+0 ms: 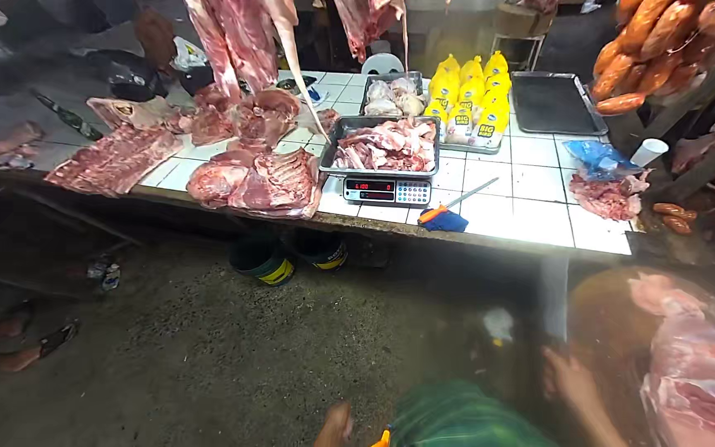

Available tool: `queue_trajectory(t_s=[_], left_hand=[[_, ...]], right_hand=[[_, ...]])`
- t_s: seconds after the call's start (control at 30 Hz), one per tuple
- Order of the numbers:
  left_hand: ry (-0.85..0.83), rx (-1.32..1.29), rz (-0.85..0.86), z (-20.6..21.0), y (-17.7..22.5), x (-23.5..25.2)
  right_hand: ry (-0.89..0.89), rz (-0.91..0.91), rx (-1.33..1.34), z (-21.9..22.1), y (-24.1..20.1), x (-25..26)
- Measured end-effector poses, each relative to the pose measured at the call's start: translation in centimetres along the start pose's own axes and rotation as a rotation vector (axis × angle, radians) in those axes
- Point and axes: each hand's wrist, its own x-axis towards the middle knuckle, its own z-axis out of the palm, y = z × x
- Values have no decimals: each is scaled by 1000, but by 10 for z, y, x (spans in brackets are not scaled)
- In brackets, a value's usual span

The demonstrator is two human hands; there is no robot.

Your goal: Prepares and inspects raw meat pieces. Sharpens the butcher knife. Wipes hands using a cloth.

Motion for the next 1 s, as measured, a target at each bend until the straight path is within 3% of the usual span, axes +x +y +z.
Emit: queue_trajectory(t_s=[0.07,0.17,0.23,0.37,0.53,0.63,0.77,1.0], left_hand=[[31,-158,121,11,91,-5],[-94,-401,257,43,210,-30],[-206,-483,347,74,268,-52],[-387,-513,489,138,344,-103],[-412,-310,696,176,418,-139],[-389,-176,775,187,454,-134],[-352,-36,720,224,476,-132],[-511,260,552,289,410,-135]], right_hand=[[-26,43,11,19,-20,14],[-53,69,77,41,-36,25],[-73,75,89,48,-37,30],[-80,84,87,52,-33,28],[-63,62,56,47,-24,47],[54,-46,-189,40,-26,75],[175,-133,-552,28,-56,128],[192,-205,-712,45,-115,235]])
